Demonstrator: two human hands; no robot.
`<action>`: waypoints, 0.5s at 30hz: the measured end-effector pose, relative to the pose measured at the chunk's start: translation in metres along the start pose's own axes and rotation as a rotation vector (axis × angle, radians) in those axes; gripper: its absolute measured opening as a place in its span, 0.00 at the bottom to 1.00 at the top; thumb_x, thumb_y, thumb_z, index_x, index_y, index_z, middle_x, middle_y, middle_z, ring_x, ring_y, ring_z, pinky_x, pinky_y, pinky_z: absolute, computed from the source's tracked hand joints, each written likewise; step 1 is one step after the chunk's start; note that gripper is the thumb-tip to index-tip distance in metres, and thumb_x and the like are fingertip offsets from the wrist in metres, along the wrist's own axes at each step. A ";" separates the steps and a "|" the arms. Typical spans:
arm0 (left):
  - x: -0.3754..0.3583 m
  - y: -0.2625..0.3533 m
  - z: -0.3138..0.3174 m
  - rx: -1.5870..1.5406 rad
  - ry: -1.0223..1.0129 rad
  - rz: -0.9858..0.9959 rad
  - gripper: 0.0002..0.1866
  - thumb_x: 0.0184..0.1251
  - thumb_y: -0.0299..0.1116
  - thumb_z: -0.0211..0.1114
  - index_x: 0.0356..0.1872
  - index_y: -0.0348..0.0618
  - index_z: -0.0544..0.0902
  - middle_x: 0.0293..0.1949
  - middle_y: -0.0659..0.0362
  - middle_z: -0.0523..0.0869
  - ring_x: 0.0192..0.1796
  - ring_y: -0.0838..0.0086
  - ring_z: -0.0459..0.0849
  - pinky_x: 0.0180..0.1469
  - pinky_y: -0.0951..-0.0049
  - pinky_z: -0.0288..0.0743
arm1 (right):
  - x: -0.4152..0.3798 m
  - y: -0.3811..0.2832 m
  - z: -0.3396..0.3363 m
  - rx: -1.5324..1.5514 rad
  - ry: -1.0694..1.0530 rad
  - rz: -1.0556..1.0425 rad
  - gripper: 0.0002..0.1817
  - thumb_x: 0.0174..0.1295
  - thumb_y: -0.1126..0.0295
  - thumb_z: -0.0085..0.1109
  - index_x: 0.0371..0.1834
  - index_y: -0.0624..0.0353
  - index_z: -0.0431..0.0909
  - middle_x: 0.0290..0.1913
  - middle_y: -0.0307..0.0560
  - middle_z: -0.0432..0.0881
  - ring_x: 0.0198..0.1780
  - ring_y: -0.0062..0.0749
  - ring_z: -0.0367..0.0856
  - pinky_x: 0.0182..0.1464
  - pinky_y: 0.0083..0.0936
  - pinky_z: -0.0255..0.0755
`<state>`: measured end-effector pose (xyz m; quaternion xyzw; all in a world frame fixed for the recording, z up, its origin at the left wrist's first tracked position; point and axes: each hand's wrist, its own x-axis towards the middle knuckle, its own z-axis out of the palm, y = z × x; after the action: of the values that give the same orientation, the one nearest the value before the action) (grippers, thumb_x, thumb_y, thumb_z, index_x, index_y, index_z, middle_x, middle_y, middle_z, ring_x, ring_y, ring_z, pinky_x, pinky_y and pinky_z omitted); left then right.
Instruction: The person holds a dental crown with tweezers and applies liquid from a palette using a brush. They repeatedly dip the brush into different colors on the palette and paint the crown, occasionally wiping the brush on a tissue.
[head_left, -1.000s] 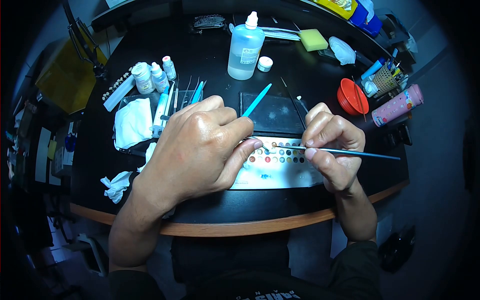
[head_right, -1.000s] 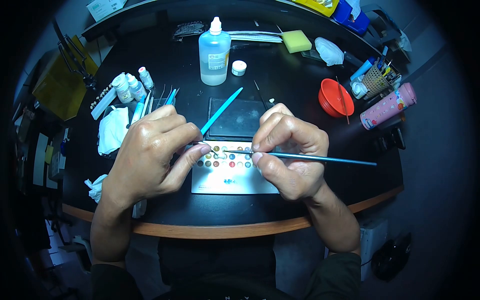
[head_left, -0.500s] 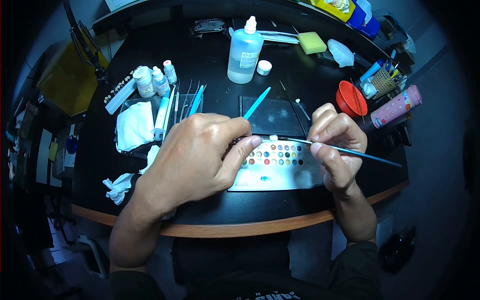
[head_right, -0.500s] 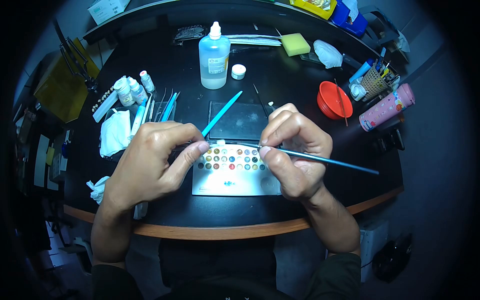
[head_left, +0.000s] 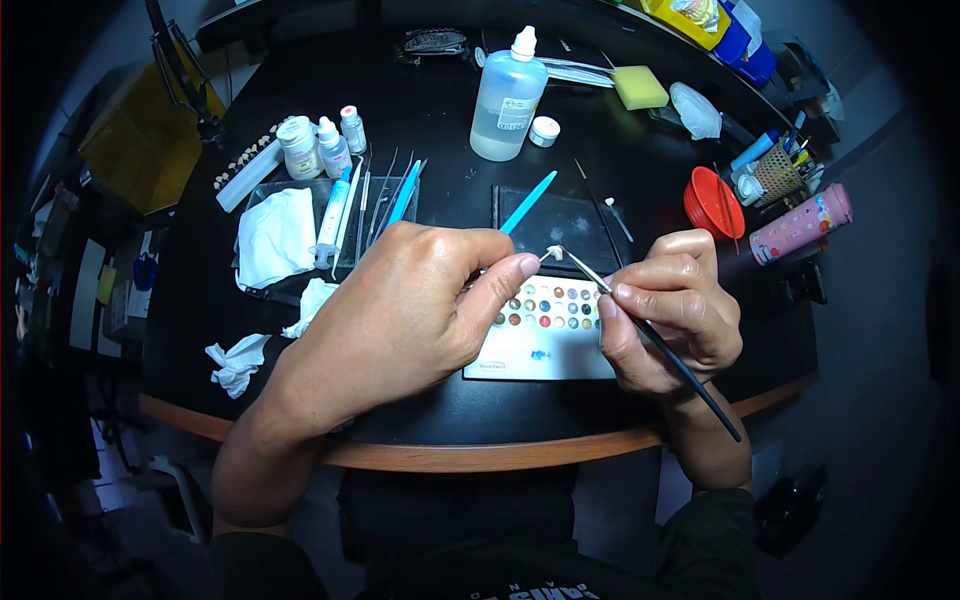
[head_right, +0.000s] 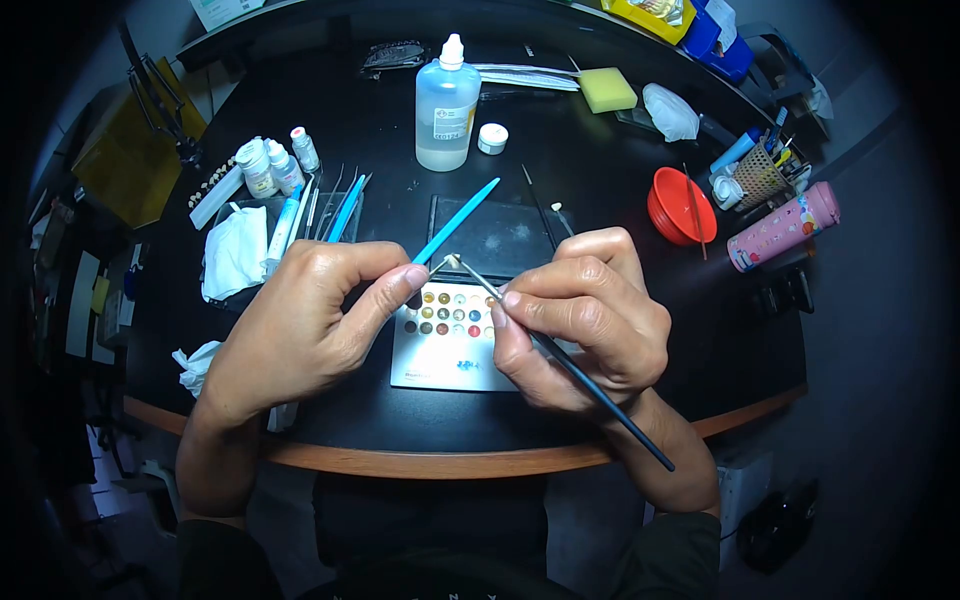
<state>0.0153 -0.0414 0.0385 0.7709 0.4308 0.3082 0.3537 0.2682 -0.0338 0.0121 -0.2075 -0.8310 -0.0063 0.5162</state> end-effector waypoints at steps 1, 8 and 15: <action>0.000 0.000 0.000 0.011 0.003 0.006 0.16 0.84 0.34 0.65 0.38 0.29 0.90 0.22 0.49 0.85 0.23 0.72 0.81 0.27 0.67 0.69 | 0.000 0.000 0.000 -0.003 0.001 0.004 0.13 0.48 0.82 0.77 0.38 0.60 0.88 0.32 0.44 0.90 0.32 0.32 0.77 0.39 0.29 0.70; 0.000 -0.001 0.002 0.040 0.019 0.013 0.14 0.81 0.32 0.67 0.40 0.29 0.91 0.22 0.50 0.86 0.22 0.73 0.80 0.26 0.69 0.69 | 0.000 0.000 0.001 -0.010 -0.009 0.007 0.13 0.47 0.82 0.77 0.37 0.60 0.89 0.32 0.43 0.90 0.33 0.32 0.77 0.38 0.29 0.70; 0.000 -0.002 0.002 0.064 0.025 0.033 0.14 0.81 0.32 0.67 0.40 0.29 0.91 0.23 0.50 0.87 0.21 0.74 0.80 0.25 0.69 0.68 | -0.001 0.001 -0.002 -0.003 -0.035 0.009 0.12 0.45 0.81 0.76 0.35 0.60 0.88 0.30 0.44 0.89 0.32 0.32 0.76 0.37 0.28 0.69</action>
<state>0.0158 -0.0415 0.0360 0.7850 0.4320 0.3098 0.3183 0.2699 -0.0338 0.0122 -0.2119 -0.8389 -0.0016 0.5014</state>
